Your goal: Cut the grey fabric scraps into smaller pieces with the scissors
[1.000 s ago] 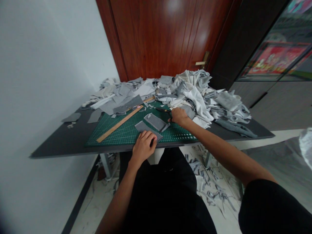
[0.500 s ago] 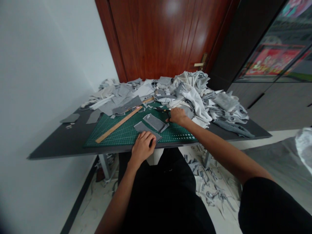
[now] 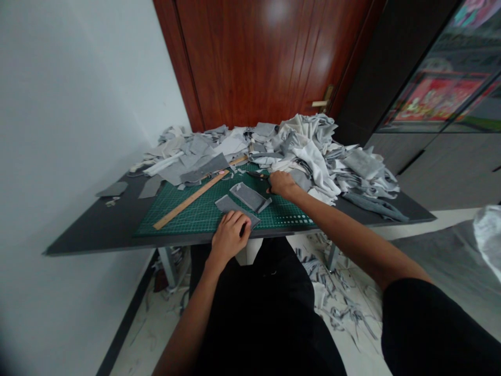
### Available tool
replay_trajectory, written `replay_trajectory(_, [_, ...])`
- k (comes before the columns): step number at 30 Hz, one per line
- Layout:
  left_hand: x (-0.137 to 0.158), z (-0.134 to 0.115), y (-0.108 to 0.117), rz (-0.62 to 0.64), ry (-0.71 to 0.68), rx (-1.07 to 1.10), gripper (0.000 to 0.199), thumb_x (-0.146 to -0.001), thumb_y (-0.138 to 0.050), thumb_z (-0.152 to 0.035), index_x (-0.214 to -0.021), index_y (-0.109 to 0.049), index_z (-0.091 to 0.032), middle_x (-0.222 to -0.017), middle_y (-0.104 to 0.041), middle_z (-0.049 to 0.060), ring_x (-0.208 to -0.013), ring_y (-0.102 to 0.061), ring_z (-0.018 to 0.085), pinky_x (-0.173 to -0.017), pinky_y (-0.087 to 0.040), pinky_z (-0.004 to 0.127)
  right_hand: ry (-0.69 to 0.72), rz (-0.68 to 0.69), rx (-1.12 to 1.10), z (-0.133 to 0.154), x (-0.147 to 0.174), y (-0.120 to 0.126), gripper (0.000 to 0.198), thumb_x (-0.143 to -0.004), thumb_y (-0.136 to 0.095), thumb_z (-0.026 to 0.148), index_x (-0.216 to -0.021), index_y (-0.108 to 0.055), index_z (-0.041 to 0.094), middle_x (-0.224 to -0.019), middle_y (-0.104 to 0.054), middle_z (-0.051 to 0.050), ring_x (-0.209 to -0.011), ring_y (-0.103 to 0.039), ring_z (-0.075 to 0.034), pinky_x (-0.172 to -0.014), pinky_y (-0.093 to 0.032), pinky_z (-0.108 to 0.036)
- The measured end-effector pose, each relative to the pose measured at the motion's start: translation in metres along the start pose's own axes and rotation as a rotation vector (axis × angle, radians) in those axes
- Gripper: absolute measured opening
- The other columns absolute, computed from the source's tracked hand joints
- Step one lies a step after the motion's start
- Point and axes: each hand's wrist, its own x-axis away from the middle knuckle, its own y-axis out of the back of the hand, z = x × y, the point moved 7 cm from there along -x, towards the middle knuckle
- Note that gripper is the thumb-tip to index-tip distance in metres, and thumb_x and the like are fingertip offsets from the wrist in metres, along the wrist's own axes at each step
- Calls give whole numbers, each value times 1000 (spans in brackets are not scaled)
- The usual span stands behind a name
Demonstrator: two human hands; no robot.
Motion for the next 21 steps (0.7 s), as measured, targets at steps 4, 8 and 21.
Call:
replay_trajectory(4, [0,0,0,0,1,2,12,-103,-54,-20,-92,-60,-23,-99,-67,4,-102,-58,25,-92,-46,42,12,-28,40,3,1,-1,48,-96,-73,33,-132,-68,2,-129,-69,-31,-123,-68,-38,-102,-55,-41])
replay_trajectory(8, [0,0,0,1,0,0,12,-103,-54,-20,-93,-60,-23,-99,-67,5,-102,-58,25,-92,-46,42,-7,-5,14,0,0,-8,48,-100,-69,37,-133,-68,3,-128,-69,-31,-123,-69,-37,-102,-54,-39])
replay_trajectory(21, [0,0,-1,16,2,-14,13,-104,-52,-21,-93,-59,-23,-100,-67,5,-103,-58,25,-93,-47,42,-23,8,-26,-21,-7,-23,62,-95,-70,59,-123,-76,4,-119,-74,-30,-119,-71,-38,-95,-55,-34])
